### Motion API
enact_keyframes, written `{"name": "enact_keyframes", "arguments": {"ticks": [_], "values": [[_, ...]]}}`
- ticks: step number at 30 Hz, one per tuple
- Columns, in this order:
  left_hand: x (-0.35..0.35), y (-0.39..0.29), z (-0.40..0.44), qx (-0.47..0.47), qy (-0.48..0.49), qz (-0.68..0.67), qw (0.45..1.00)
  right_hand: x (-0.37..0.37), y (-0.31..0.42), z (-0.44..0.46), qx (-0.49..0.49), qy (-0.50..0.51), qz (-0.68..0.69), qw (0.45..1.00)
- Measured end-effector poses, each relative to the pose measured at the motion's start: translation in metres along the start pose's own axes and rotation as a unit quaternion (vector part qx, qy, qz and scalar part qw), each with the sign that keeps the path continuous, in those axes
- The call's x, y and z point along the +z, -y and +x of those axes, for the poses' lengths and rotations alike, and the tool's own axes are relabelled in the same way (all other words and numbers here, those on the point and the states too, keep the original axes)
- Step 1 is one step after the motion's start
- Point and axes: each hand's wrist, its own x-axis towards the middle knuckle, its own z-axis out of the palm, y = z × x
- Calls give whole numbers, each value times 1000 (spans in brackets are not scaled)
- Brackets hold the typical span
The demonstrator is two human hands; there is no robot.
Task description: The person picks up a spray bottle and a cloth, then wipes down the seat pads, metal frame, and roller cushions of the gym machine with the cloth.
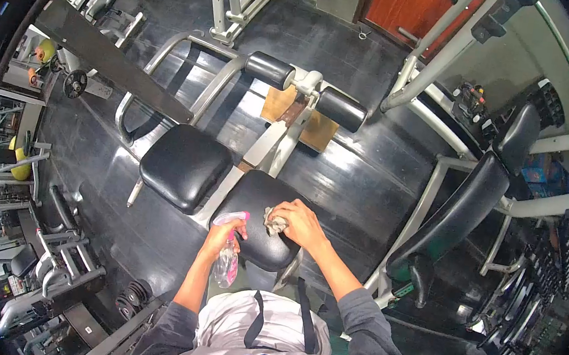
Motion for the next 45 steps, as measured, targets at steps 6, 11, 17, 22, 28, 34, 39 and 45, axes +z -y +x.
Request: {"name": "enact_keyframes", "arguments": {"ticks": [6, 11, 17, 22, 28, 34, 39, 45], "values": [[6, -8, -5, 4, -41, -38, 998, 15, -12, 45, 0, -48, -1, 999], [5, -5, -3, -15, -53, -41, 998, 10, -11, 26, -27, -60, 29, 997], [7, -4, 0, -10, -77, -49, 996, -12, -31, 4, 36, 34, 34, 998], [13, -6, 1, -9, -102, -65, 993, 11, -40, 44, 21, -57, 25, 998], [16, -17, -3, -55, -110, -63, 990, 7, -45, 45, -13, -73, 60, 995], [22, -20, 0, -44, -130, -82, 987, -16, -58, 14, 27, 9, 51, 998], [22, -23, -1, -66, -134, -71, 986, 7, -55, 42, 60, -74, 34, 995], [22, -22, 0, -51, -143, -84, 985, 13, -71, 73, 72, -69, 117, 988]]}}
